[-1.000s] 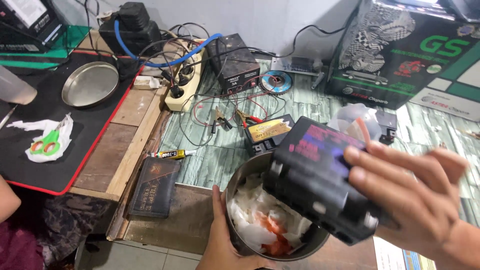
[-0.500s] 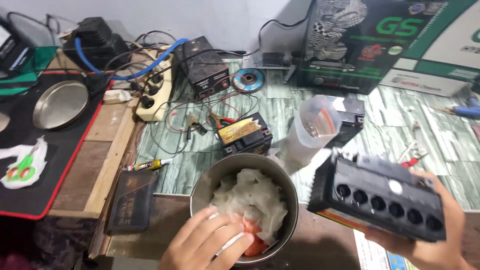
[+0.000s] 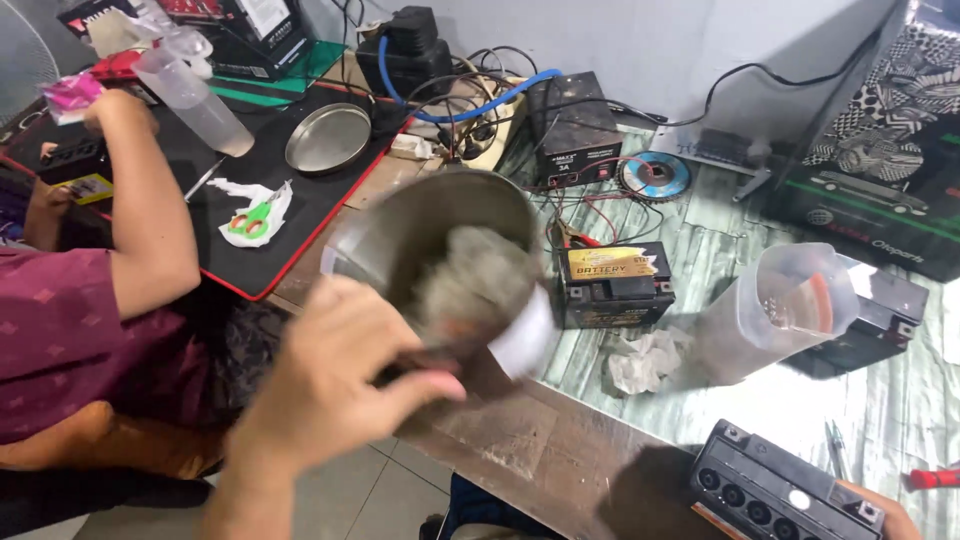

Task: Filling battery cells with liquid using a syringe and sealing them with caps on a workbench.

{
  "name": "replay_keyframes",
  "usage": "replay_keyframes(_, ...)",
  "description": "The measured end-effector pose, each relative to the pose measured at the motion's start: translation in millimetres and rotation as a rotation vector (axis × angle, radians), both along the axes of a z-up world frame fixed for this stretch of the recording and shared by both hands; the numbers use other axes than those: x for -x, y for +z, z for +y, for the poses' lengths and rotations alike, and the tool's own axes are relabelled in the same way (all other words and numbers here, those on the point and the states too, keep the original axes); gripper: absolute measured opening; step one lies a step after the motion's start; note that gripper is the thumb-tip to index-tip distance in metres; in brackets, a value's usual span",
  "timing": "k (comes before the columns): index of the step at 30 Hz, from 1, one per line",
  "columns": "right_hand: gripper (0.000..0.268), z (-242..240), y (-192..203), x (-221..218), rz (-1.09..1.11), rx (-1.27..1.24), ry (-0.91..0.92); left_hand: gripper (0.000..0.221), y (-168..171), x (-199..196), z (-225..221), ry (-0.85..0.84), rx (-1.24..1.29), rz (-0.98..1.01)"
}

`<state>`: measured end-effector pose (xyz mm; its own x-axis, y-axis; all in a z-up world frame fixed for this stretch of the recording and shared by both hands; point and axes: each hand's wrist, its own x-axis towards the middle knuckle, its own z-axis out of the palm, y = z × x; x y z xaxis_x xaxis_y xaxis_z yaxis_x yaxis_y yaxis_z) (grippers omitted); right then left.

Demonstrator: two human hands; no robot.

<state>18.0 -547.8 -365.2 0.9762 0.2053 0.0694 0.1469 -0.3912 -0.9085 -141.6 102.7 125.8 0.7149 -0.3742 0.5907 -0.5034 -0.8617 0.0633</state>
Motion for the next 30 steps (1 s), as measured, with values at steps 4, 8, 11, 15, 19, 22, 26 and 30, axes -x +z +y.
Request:
replay_keyframes(4, 0.094, -35.7, -66.3, -13.1, 0.033, -0.027, 0.231, 0.048, 7.3, -14.1, 46.5, 0.172, 0.018, -0.027)
replay_keyframes(8, 0.103, 63.9, 48.0, 31.1, 0.024, -0.099, 0.372, 0.054, 2.6, -36.4, 97.1, 0.4, -0.075, -0.033)
replay_keyframes(11, 0.097, 190.3, 245.9, 83.5, 0.218, -0.067, 0.028, 0.055, -7.1, -65.2, 126.5, 0.451, -0.14, -0.048)
replay_keyframes(15, 0.11, 205.0, 269.1, 95.6, 0.248, 0.257, -0.075, 0.052, -20.9, -98.8, 152.2, 0.465, -0.213, -0.079)
replay_keyframes(19, 0.104, 225.8, 287.3, 83.9, 0.22, 0.23, 0.069, 0.059, -50.6, -114.2, 186.5, 0.531, -0.295, -0.089)
replay_keyframes(22, 0.107, 236.6, 291.2, 83.5, 0.221, 0.204, 0.115, 0.063, -74.1, -120.7, 201.7, 0.583, -0.356, -0.056)
replay_keyframes(26, 0.103, 238.9, 284.8, 83.0, 0.084, 0.115, 0.152, 0.058, -95.9, -128.2, 210.3, 0.648, -0.379, -0.043)
replay_keyframes(30, 0.107, 239.8, 284.7, 82.4, 0.065, 0.104, 0.162, 0.06, -102.4, -126.7, 207.3, 0.653, -0.336, 0.04)
